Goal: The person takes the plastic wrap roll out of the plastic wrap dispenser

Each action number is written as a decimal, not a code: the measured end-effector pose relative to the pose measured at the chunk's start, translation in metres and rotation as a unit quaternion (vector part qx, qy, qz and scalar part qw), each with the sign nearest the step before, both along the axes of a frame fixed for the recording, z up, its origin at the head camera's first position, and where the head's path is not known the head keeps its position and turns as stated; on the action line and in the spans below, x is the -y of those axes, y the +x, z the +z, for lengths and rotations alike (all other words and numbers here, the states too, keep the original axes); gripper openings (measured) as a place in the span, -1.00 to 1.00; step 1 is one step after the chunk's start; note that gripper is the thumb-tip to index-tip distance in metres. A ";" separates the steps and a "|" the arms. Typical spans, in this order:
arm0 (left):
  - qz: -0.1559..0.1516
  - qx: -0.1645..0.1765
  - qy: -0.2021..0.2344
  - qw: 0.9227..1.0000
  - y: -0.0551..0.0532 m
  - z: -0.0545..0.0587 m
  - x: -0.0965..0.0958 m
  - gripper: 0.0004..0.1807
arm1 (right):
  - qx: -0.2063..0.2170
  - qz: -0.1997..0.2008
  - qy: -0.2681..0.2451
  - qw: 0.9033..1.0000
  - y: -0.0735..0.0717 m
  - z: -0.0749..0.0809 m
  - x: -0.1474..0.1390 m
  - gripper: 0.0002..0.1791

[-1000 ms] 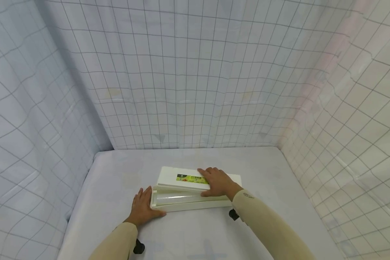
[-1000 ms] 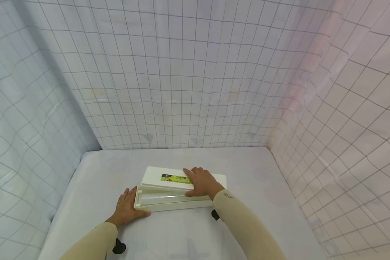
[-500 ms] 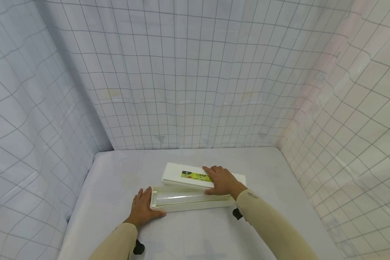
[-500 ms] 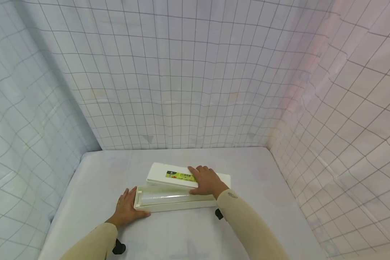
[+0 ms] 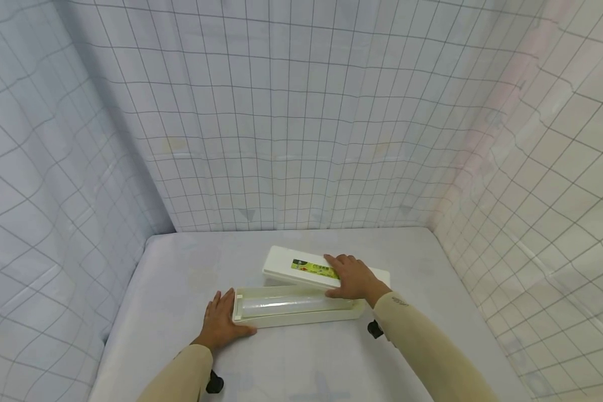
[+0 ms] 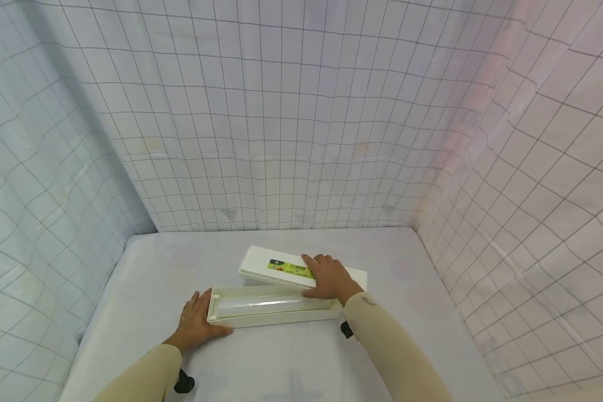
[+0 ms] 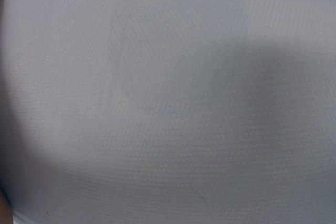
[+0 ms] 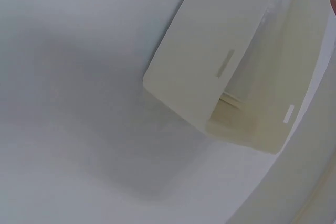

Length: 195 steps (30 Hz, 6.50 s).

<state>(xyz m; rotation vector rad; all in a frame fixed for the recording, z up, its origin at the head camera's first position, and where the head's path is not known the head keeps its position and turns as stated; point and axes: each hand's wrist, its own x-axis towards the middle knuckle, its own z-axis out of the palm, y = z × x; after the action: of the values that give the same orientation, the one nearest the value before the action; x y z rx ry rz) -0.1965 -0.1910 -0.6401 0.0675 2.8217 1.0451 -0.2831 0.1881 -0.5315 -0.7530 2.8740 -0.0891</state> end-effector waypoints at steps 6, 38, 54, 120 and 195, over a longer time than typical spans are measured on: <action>0.001 -0.013 -0.002 1.000 0.000 -0.005 -0.002 0.34 | -0.002 -0.012 -0.006 1.000 0.001 0.002 -0.009 0.13; 0.002 -0.002 -0.012 1.000 0.000 0.000 -0.003 0.39 | -0.006 -0.090 -0.030 0.995 -0.002 0.004 -0.060 0.16; 0.002 0.002 -0.010 1.000 -0.002 -0.007 0.001 0.38 | -0.011 -0.147 -0.043 0.988 -0.007 -0.009 -0.092 0.18; 0.007 0.002 -0.010 1.000 -0.001 -0.003 0.000 0.35 | 0.029 -0.385 -0.082 0.919 0.067 -0.062 -0.227 0.25; 0.005 -0.024 0.003 1.000 0.000 -0.008 0.002 0.39 | 0.051 -0.307 -0.218 0.925 0.028 -0.020 -0.157 0.33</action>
<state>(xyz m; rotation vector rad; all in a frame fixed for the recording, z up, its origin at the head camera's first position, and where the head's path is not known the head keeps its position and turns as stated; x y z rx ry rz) -0.1966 -0.1934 -0.6483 0.0796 2.8638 1.0687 -0.2551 0.3448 -0.5514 0.1365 2.8945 -0.8364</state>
